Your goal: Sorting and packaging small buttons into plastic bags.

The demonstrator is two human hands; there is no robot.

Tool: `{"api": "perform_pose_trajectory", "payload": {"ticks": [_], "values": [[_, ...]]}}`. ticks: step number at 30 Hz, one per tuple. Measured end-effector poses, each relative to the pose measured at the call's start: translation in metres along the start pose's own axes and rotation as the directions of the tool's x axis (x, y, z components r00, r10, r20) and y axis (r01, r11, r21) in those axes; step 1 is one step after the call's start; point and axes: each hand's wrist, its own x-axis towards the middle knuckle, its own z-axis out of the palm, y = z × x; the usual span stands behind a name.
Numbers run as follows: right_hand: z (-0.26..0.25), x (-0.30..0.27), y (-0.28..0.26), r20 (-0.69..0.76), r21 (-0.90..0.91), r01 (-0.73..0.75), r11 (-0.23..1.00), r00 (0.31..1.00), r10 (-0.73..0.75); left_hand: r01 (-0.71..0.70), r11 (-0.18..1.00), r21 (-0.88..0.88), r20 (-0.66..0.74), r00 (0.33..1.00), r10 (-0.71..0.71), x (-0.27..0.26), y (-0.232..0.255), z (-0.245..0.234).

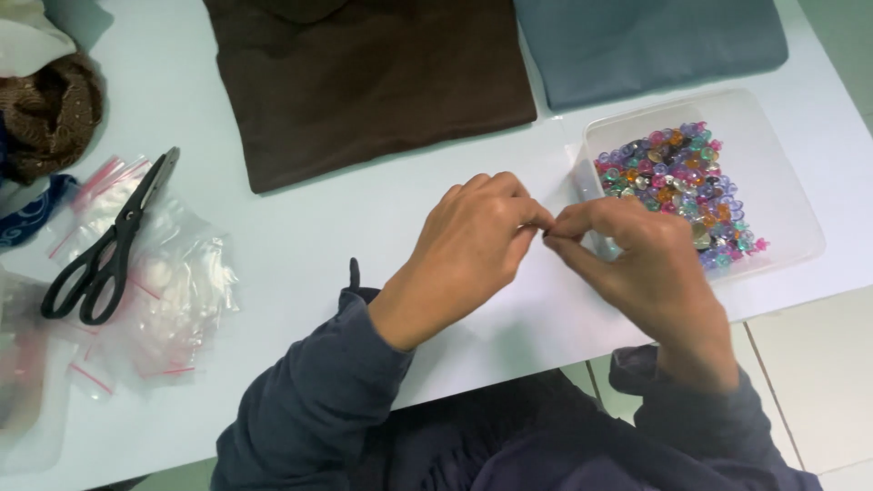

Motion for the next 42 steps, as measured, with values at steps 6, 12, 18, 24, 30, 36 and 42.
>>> {"api": "perform_pose_trajectory", "payload": {"ticks": [6, 12, 18, 24, 30, 36, 42], "values": [[0.067, 0.018, 0.006, 0.21, 0.031, -0.131, 0.991, 0.97, 0.122, 0.249, 0.966, 0.073, 0.034, 0.967, -0.252, -0.025, -0.045, 0.0], [0.087, 0.02, 0.004, 0.229, 0.045, -0.107, 0.993, 0.969, 0.094, 0.301, 0.948, 0.106, 0.068, 0.949, -0.309, -0.032, -0.069, 0.018], [0.074, 0.017, 0.002, 0.162, 0.065, -0.069, 0.996, 0.985, 0.058, 0.287, 0.949, 0.134, 0.044, 0.955, -0.295, -0.03, -0.065, 0.018], [0.017, -0.003, 0.002, -0.019, 0.047, 0.084, 0.995, 0.996, -0.083, 0.181, 0.979, 0.098, 0.014, 0.983, -0.183, -0.011, -0.042, 0.007], [-0.08, -0.024, 0.039, -0.055, -0.194, -0.038, 0.98, 0.998, 0.028, -0.165, 0.986, -0.034, -0.049, 0.985, 0.164, 0.044, 0.003, 0.039], [-0.11, -0.009, 0.077, 0.225, -0.439, -0.515, 0.736, 0.73, 0.645, -0.316, 0.945, 0.084, 0.206, 0.933, 0.294, 0.103, 0.059, 0.128], [-0.103, 0.008, 0.072, 0.271, -0.38, -0.688, 0.618, 0.556, 0.786, -0.229, 0.905, 0.358, 0.21, 0.964, 0.16, 0.126, 0.054, 0.173]]}}
